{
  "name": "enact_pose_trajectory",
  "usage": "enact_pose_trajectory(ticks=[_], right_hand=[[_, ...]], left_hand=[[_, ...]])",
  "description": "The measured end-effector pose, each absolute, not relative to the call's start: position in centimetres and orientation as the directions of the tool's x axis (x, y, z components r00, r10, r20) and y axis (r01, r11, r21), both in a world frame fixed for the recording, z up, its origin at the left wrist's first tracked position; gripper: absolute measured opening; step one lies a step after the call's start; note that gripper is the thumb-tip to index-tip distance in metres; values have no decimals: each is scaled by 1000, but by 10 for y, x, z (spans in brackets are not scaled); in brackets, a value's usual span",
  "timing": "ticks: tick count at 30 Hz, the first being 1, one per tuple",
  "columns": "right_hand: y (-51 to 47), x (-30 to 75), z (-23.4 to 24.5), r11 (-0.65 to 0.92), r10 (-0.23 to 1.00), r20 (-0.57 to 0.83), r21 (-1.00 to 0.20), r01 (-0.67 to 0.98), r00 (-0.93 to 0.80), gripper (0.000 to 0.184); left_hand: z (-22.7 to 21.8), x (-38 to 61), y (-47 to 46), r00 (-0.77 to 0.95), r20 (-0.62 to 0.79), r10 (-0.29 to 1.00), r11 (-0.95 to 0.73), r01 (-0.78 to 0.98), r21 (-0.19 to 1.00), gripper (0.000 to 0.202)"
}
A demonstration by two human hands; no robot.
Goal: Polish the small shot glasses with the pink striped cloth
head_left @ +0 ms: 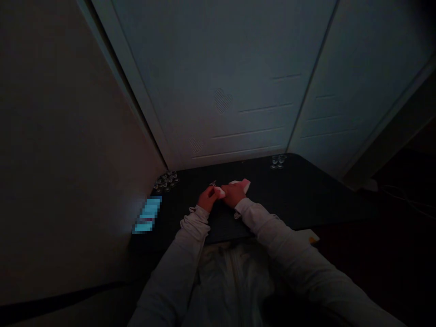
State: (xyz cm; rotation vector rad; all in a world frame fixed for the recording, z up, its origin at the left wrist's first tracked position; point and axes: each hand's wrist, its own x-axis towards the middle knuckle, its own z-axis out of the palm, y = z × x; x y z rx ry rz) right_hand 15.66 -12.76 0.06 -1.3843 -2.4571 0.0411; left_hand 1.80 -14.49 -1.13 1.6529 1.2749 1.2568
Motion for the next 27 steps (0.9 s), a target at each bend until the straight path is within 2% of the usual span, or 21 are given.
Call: enact_pose_trajectory(ticks=[5,10,13,16,19,23,27], right_hand=[[-128,157,0,567,813,335,-269,779,-476,27],[-127,159,-7,632,768,462,-441,637,-442,42],[-124,160,-10,643,765,491,-544,539,-417,41],[-121,160,-12,617,787,506,-641,457,-353,34],[-121,161,-11,581,813,521,-693,428,-259,31],[-124,164,-5,569,811,559,-685,456,-172,33],[-131,164,2,565,817,539,-676,473,-205,47]], left_hand=[[-18,13,-134,7,183,983,-183,54,982,30],[-15,10,-132,-7,36,999,-37,-229,973,36],[-12,10,-134,-24,-7,1000,0,-292,956,37],[-11,8,-132,-58,13,998,-31,-318,948,37],[-13,4,-127,-128,56,990,-86,-244,966,35],[-16,2,-126,-209,202,957,-194,56,979,31],[-15,7,-134,-113,424,899,-348,404,846,26]])
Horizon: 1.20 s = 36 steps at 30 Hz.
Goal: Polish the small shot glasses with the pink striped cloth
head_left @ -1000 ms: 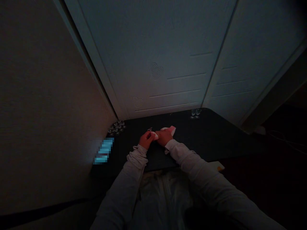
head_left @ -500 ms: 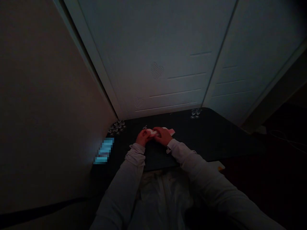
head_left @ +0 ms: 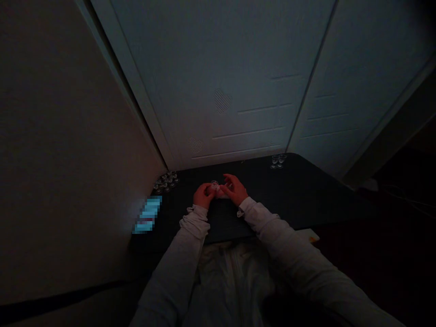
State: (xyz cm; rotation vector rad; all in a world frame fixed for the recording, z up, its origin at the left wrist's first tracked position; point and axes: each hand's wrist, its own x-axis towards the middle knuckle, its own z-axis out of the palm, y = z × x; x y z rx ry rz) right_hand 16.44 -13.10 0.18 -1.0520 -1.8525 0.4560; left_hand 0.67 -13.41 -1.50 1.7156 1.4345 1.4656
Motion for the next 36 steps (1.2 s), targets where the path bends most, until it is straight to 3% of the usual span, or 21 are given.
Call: enact_pose_trajectory(ticks=[3,6,14,18,22,28,36], right_hand=[[-134,163,3,581,813,494,-653,485,-309,49],[-133,161,1,590,807,472,-653,475,-354,42],[-131,161,0,564,825,498,-691,452,-267,39],[-129,161,-1,547,837,479,-709,446,-265,37],[-124,161,-7,496,868,427,-750,438,-253,35],[-118,162,-12,452,891,391,-816,360,-231,30],[-116,161,-16,469,875,392,-829,305,-283,30]], left_hand=[[-12,10,-140,2,522,853,-432,561,706,25],[-9,11,-142,63,557,828,-477,602,641,25],[-8,11,-141,-41,593,804,-446,618,647,35],[-9,10,-141,-55,594,802,-427,643,635,28],[-13,7,-139,-71,507,859,-376,585,719,30],[-12,7,-135,-131,293,947,-240,320,917,35],[-3,4,-136,-179,172,969,-147,148,978,36]])
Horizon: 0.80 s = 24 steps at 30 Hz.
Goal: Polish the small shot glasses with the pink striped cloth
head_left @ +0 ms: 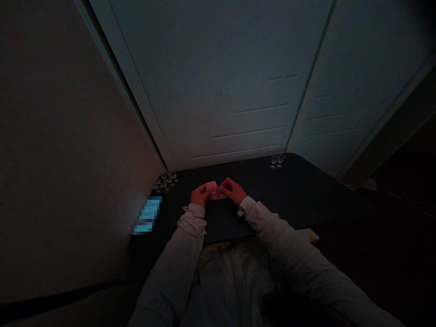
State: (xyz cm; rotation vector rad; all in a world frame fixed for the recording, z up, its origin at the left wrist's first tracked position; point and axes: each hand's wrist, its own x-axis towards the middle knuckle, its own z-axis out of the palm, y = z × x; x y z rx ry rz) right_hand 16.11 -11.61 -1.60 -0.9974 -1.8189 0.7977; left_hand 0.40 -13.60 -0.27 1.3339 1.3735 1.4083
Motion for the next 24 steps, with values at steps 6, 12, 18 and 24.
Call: enact_pose_trajectory(ticks=[6,12,18,24], right_hand=[[-118,161,-16,511,848,407,-798,318,-341,30],[-117,162,-22,563,818,420,-723,401,-393,29],[-118,163,-22,625,773,462,-673,396,-435,28],[-118,163,-22,621,779,467,-664,417,-417,28]], left_hand=[[-9,-6,-130,-179,112,977,-79,183,980,28],[-22,-17,-121,-3,250,968,-238,297,925,28],[-21,-20,-122,80,240,967,-253,360,898,30],[-23,-21,-120,99,260,961,-278,342,898,30]])
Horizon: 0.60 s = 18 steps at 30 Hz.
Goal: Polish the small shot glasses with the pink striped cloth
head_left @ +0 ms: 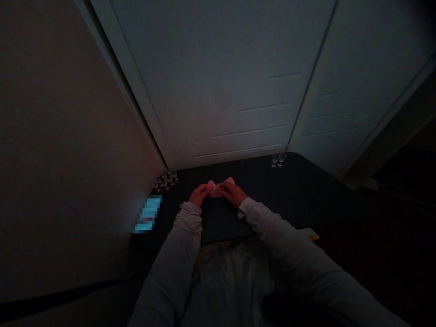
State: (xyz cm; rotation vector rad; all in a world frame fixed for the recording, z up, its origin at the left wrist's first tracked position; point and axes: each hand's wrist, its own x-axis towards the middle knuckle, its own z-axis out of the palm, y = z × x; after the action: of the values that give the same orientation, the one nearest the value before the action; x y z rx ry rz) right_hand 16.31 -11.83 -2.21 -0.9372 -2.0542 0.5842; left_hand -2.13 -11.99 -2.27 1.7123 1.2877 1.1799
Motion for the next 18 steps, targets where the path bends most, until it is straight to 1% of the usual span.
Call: enact_pose_trajectory(ticks=[5,8,15,18], right_hand=[[-117,162,-23,650,759,516,-634,419,-396,28],[-118,162,-23,673,740,547,-611,417,-392,29],[-122,161,-21,711,703,558,-581,397,-441,26],[-125,161,-18,715,696,557,-588,377,-452,25]], left_hand=[[-27,-23,-115,117,262,958,-286,327,901,30],[-28,-24,-114,80,233,969,-247,336,909,28],[-25,-22,-117,68,251,966,-260,254,932,21],[-24,-21,-118,32,238,971,-238,237,942,20]])
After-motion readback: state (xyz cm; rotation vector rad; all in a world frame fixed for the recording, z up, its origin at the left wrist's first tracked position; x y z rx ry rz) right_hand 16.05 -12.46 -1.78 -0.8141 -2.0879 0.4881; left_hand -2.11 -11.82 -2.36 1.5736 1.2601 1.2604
